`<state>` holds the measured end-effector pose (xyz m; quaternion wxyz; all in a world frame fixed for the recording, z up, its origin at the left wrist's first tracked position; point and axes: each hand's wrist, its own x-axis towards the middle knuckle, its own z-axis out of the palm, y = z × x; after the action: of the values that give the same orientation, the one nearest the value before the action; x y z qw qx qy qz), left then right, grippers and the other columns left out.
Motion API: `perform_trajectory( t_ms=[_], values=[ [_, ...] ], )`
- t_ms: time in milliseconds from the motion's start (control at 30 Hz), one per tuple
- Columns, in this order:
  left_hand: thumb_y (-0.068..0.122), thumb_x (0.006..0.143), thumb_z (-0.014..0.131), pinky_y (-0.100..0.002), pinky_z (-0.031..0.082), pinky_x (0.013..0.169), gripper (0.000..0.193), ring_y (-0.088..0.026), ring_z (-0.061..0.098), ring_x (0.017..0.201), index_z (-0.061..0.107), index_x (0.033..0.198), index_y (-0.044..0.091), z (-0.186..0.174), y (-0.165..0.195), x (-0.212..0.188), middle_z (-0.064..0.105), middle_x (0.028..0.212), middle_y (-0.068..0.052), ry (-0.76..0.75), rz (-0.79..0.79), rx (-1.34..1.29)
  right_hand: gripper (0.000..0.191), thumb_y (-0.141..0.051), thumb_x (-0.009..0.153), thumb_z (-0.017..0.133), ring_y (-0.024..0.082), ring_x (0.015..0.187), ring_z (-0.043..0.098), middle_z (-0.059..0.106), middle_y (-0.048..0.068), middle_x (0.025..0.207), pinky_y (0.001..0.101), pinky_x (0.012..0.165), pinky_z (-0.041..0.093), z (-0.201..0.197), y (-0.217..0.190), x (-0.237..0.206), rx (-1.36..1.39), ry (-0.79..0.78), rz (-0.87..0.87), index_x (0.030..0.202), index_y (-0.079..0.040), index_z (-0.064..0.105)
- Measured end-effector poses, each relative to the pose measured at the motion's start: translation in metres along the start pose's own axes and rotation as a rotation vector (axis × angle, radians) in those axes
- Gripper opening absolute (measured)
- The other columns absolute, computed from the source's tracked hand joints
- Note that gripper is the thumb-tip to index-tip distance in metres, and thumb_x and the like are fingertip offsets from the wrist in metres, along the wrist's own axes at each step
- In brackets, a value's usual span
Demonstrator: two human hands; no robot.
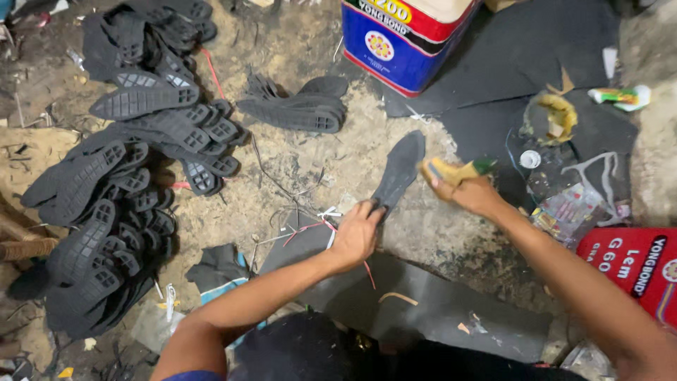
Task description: The person applies glue to black shoe soles using a brush. They repeatedly dip the brush into a container and spread the adhesive across the sole surface, handling each sole one at a time.
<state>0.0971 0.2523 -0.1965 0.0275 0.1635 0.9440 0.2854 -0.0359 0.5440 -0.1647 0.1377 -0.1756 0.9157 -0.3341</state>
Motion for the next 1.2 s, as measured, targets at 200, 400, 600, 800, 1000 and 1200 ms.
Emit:
perform_trajectory(
  t_ms=[200,400,600,800,1000,1200],
  values=[
    [0.018,0.094,0.048,-0.052,0.025,0.121,0.06,-0.041,0.034,0.148,0.044,0.149,-0.007,0.049,0.0,-0.02,0.034,0.161,-0.025,-0.144,0.141,0.63,0.051,-0.042,0.092,0.07,0.025,0.098,0.073,0.075,0.013,0.109,0.0368,0.085,0.058,0.091,-0.02,-0.008,0.372,0.218,0.261,0.125,-0.004,0.067],
    [0.019,0.093,0.044,-0.052,0.017,0.123,0.066,-0.038,0.028,0.151,0.034,0.153,-0.008,0.06,-0.011,-0.034,0.031,0.163,-0.023,-0.204,0.122,0.622,0.041,-0.03,0.084,0.077,0.026,0.109,0.069,0.073,0.012,0.114,0.0364,0.095,0.054,0.073,-0.033,0.028,0.015,0.305,-0.465,0.113,-0.002,0.068],
    [0.02,0.093,0.045,-0.053,0.015,0.124,0.069,-0.039,0.025,0.152,0.031,0.154,-0.009,0.057,-0.016,-0.03,0.028,0.164,-0.024,-0.287,0.102,0.567,0.029,-0.018,0.104,0.061,0.026,0.101,0.07,0.072,0.014,0.12,0.0357,0.085,0.055,0.047,-0.037,0.058,-0.134,0.161,0.025,0.131,-0.009,0.066],
    [0.02,0.094,0.047,-0.053,0.014,0.125,0.068,-0.038,0.025,0.153,0.032,0.154,-0.008,0.057,-0.015,-0.023,0.028,0.165,-0.023,-0.243,0.094,0.563,0.027,-0.024,0.1,0.06,0.019,0.106,0.071,0.073,0.008,0.124,0.0442,0.099,0.052,0.068,-0.029,0.081,-0.274,0.04,-0.681,0.124,-0.02,0.071],
    [0.02,0.093,0.046,-0.053,0.014,0.124,0.069,-0.038,0.025,0.153,0.032,0.154,-0.009,0.054,-0.017,-0.02,0.027,0.164,-0.024,-0.274,0.086,0.513,0.035,-0.027,0.104,0.062,0.024,0.105,0.073,0.075,0.015,0.122,0.037,0.091,0.06,0.065,-0.03,0.103,0.111,0.125,0.086,0.133,-0.008,0.064],
    [0.02,0.094,0.046,-0.052,0.016,0.125,0.067,-0.038,0.026,0.153,0.033,0.153,-0.008,0.054,-0.018,-0.022,0.029,0.164,-0.023,-0.223,0.087,0.518,0.033,-0.026,0.103,0.065,0.027,0.115,0.07,0.072,0.017,0.133,0.0436,0.097,0.049,0.082,-0.034,0.09,0.117,-0.096,-0.49,0.128,-0.005,0.071]
  ],
)
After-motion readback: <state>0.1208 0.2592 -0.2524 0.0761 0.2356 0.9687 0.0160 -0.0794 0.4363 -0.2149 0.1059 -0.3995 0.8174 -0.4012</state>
